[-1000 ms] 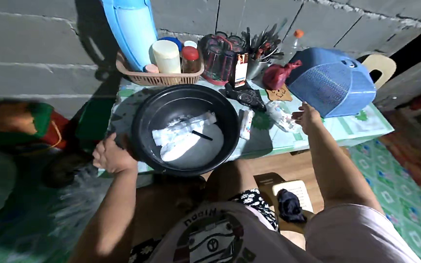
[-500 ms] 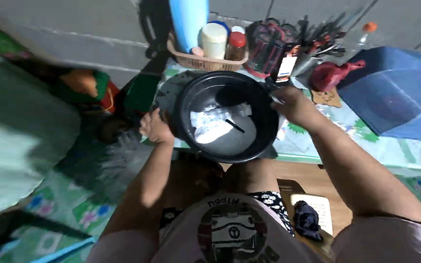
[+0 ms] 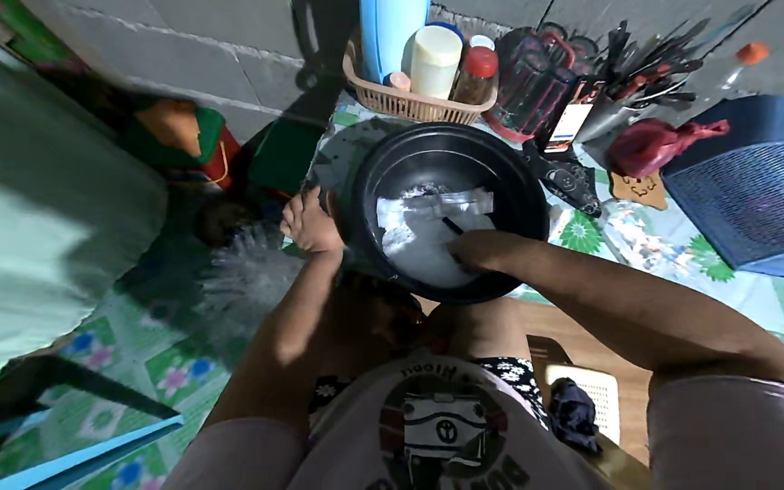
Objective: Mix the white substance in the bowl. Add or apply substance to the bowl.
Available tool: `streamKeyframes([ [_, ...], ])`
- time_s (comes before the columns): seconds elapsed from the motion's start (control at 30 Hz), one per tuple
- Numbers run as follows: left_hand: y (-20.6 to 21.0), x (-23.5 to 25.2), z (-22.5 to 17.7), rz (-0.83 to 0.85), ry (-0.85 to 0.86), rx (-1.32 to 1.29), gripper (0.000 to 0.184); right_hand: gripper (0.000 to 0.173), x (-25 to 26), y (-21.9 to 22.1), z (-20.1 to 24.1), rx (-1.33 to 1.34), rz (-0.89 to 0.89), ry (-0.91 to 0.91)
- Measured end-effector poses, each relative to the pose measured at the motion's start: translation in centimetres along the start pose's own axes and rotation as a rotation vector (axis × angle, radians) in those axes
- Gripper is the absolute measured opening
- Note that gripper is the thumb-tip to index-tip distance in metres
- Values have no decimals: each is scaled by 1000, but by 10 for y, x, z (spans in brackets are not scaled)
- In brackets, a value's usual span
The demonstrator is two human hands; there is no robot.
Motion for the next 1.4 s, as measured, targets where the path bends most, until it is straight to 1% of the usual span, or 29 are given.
streamKeyframes([
  [0.07, -1, -1, 0, 0, 2, -2, 44, 19, 0, 1, 2, -19, 8, -4],
  [0.17, -1, 0, 0, -19, 9, -11, 47, 18, 4, -4, -3, 7, -28, -46],
  [0.23, -2, 0, -1, -20, 17, -16, 47, 18, 4, -7, -7, -2, -33, -29],
  [0.37, 3, 2, 2, 4, 5, -11, 46, 17, -5, -32, -9, 81, -97, -23],
  [0.43, 3, 2, 2, 3, -5, -8, 45, 23, -6, -38, -12, 83, -113, -3],
  [0.53, 4, 3, 2, -18, -9, -9, 46, 43, -11, -39, -18, 61, -120, 97],
  [0.57, 4, 3, 1, -12, -7, -13, 47, 48, -14, -39, -20, 52, -125, 140],
  [0.6, 4, 2, 2, -3, -9, -16, 48, 47, -16, -38, -22, 37, -137, 175],
  [0.67, 3, 2, 2, 1, -12, -21, 46, 33, -14, -38, -28, 14, -170, 216],
  [0.73, 2, 2, 1, 8, -14, -18, 44, 21, -5, -42, -35, 6, -235, 183],
  [0.83, 0, 2, 1, -18, -18, -18, 44, 23, 0, -62, -33, 58, -364, 98],
  [0.87, -2, 1, 2, -60, -17, -19, 44, 23, -1, -69, -30, 65, -386, 96],
  [0.93, -4, -1, 3, -147, -13, -31, 46, 29, -2, -81, -21, 86, -407, 90],
  [1.0, -8, -3, 4, -211, -6, -50, 47, 23, 6, -91, -13, 114, -450, 30],
  [1.1, -14, -7, 3, -209, 25, -82, 48, 23, 30, -100, -2, 191, -472, -50],
  [1.13, -17, -9, 2, -219, 43, -91, 48, 26, 39, -100, 2, 221, -453, -49],
  [1.23, -19, -12, 0, -190, 69, -87, 47, 57, 51, -96, 14, 251, -385, 63],
  [1.27, -18, -12, 1, -191, 57, -81, 45, 61, 51, -93, 18, 243, -368, 102],
  [1.3, -18, -11, 2, -199, 44, -82, 41, 61, 52, -90, 21, 227, -359, 127],
  [1.33, -16, -11, 4, -207, 28, -87, 34, 56, 52, -88, 24, 201, -357, 141],
  [1.37, -14, -10, 6, -208, 8, -94, 27, 48, 53, -86, 26, 176, -358, 148],
  [1.4, -14, -9, 7, -198, -10, -107, 26, 40, 55, -85, 25, 167, -357, 141],
])
Point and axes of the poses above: each hand's wrist, its own x-axis towards the middle knuckle, its own y-axis out of the palm, z = x × y, the point moved 10 cm from there along x, towards the middle knuckle, and after that the axes turned 15 degrees about x, right-handed, at the moved point
